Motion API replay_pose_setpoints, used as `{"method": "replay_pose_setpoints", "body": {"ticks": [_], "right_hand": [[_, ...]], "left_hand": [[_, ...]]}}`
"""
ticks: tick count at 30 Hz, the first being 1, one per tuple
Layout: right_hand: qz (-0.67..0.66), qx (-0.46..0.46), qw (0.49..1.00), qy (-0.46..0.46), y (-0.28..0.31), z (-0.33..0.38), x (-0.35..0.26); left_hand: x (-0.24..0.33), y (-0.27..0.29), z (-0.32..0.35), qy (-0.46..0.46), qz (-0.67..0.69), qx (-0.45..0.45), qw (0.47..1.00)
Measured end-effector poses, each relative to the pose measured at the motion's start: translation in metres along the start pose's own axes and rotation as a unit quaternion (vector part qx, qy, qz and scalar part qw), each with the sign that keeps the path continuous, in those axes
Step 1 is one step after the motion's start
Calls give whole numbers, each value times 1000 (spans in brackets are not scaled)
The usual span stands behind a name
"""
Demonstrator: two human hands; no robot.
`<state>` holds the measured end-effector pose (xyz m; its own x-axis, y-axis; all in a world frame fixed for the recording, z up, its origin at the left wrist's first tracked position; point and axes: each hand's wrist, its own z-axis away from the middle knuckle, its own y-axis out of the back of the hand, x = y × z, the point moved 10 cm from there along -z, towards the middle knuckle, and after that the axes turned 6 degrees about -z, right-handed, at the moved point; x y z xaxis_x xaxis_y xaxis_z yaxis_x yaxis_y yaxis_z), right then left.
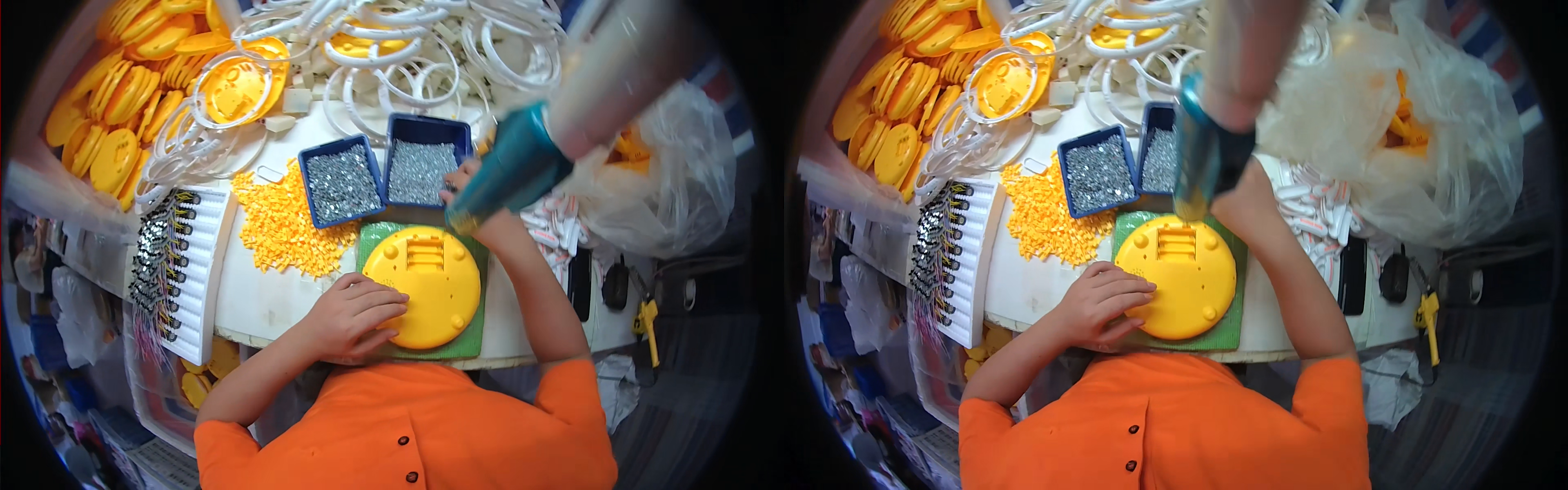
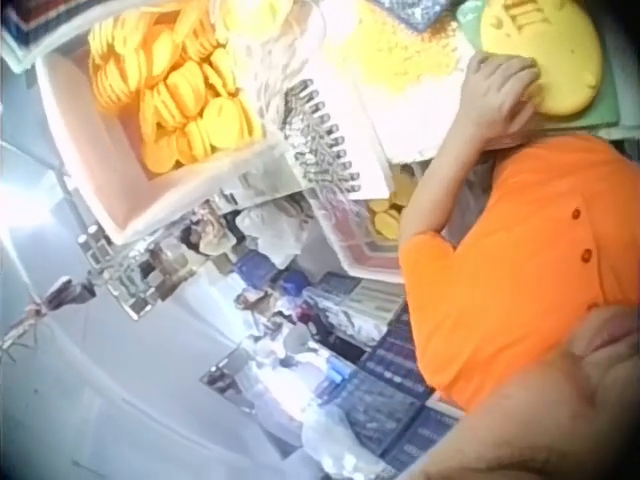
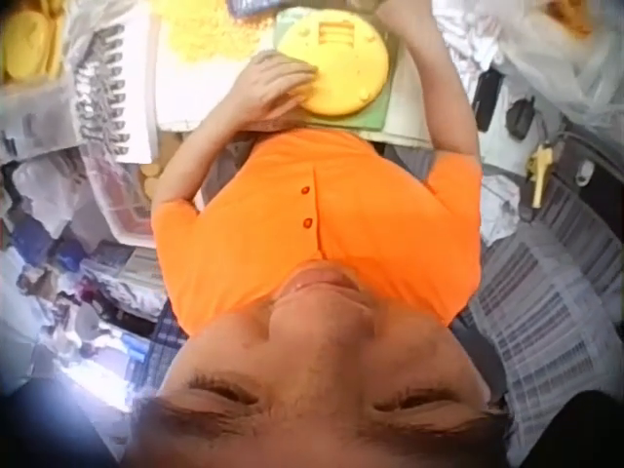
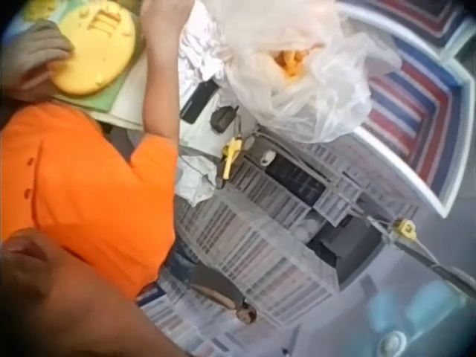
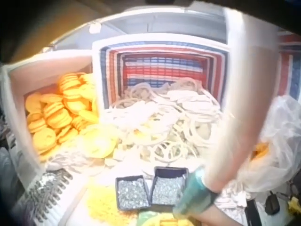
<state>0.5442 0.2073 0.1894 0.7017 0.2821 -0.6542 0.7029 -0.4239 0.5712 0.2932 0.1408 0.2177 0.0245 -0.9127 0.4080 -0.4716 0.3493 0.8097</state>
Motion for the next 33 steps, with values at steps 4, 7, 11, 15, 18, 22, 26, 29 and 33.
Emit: {"method": "replay_pose_setpoints", "body": {"ticks": [4,7,11,15,18,22,26,29,33], "right_hand": [[-480,-79,841,-236,-41,-18,32],[118,-75,987,78,-11,-34,-42],[120,-87,986,74,-7,-43,-49],[91,-78,991,61,-4,-39,-52],[59,-42,997,32,5,-30,-46],[-7,-7,999,-38,22,-4,-47],[23,-51,997,-54,34,22,-67],[43,-87,994,-52,30,51,-85],[36,-110,993,-30,18,77,-100]], "left_hand": [[-35,26,-30,54,-26,83,995],[-88,31,-64,141,-63,102,983],[-129,21,-97,170,-192,138,957],[-142,6,-105,160,-178,107,965],[-140,9,-101,174,-158,136,962],[-135,11,-101,160,-167,159,960],[-137,11,-104,164,-167,155,960],[-132,18,-105,159,-172,155,960],[-129,18,-106,172,-141,164,961]]}}
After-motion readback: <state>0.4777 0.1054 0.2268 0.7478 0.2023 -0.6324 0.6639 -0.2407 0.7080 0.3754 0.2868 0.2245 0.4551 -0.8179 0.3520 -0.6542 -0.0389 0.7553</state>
